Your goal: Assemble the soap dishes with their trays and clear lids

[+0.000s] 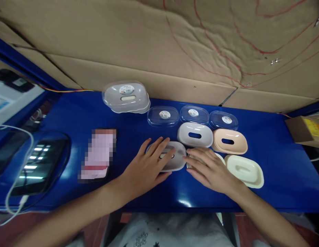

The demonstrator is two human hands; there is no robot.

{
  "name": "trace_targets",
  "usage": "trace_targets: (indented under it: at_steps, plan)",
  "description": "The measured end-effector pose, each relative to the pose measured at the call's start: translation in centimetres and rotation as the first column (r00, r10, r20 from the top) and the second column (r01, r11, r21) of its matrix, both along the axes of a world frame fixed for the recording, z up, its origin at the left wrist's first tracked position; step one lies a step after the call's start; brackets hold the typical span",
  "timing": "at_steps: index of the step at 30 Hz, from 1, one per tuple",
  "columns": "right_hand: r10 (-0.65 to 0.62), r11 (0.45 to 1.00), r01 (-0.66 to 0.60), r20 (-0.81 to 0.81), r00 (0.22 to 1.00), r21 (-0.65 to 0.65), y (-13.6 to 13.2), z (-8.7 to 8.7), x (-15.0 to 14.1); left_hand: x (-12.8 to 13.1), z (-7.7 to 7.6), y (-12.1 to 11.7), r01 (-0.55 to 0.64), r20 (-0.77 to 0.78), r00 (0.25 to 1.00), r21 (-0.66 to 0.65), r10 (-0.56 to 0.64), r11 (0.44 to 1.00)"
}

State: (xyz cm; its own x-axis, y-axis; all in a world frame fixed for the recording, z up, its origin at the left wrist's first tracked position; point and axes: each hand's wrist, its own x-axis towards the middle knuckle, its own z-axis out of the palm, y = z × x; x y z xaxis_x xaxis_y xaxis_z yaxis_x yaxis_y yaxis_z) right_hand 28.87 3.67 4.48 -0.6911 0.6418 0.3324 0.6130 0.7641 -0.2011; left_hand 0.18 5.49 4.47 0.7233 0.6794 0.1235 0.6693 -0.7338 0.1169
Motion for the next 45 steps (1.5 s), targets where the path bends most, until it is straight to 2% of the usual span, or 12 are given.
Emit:
trace_targets:
  at_steps: [5,8,11,16,20,24,28,30,35,41,45]
  plan:
    - [-0.048,0.999,0.049,-0.072,0.996,0.008,1.8,0.9,0.7,-0.2,0.6,0.6,-0.079,0.015,0.997,-0.047,0.080,0.996]
    - [-0.071,0.997,0.071,-0.039,0.997,-0.004,4.9,1.8,-0.4,-0.2,0.7,0.8,-0.085,0.015,0.996,-0.054,0.086,0.995]
    - [-0.092,0.990,0.096,0.041,0.995,-0.101,9.3,2.4,-2.5,-0.3,0.6,0.9,-0.094,0.010,0.995,-0.041,0.095,0.995]
    - [-0.026,0.974,0.059,0.152,0.988,-0.217,16.2,1.5,-6.0,-0.4,0.7,1.1,-0.101,0.007,0.995,0.020,0.100,0.995]
    - [-0.002,0.969,0.042,0.162,0.987,-0.245,18.7,0.5,-7.5,0.0,1.1,1.0,-0.024,-0.020,0.999,0.045,0.025,0.999]
    - [-0.050,0.975,0.071,0.105,0.993,-0.212,17.6,0.9,-7.4,0.2,1.5,0.9,0.055,0.033,0.998,0.061,-0.057,0.997]
    - [-0.098,0.984,0.092,-0.030,0.995,-0.156,13.5,2.3,-6.2,-1.1,2.1,1.7,-0.093,0.160,0.985,0.152,0.068,0.984]
    - [-0.084,0.984,0.074,-0.058,0.995,-0.164,11.0,2.7,-5.6,-2.0,2.4,2.2,-0.162,0.162,0.977,0.152,0.137,0.975]
    - [-0.027,0.973,0.014,-0.053,0.998,-0.232,6.7,2.1,-5.4,-3.2,2.4,3.0,-0.135,0.094,0.988,0.087,0.126,0.987]
    - [0.026,0.973,-0.022,0.015,1.000,-0.228,6.2,1.6,-6.4,-3.1,1.0,3.8,-0.122,0.047,0.991,0.006,0.122,0.993]
    - [0.036,0.977,-0.029,0.027,0.999,-0.209,6.2,1.1,-6.7,-3.2,0.5,4.1,-0.133,0.057,0.988,-0.122,0.141,0.984]
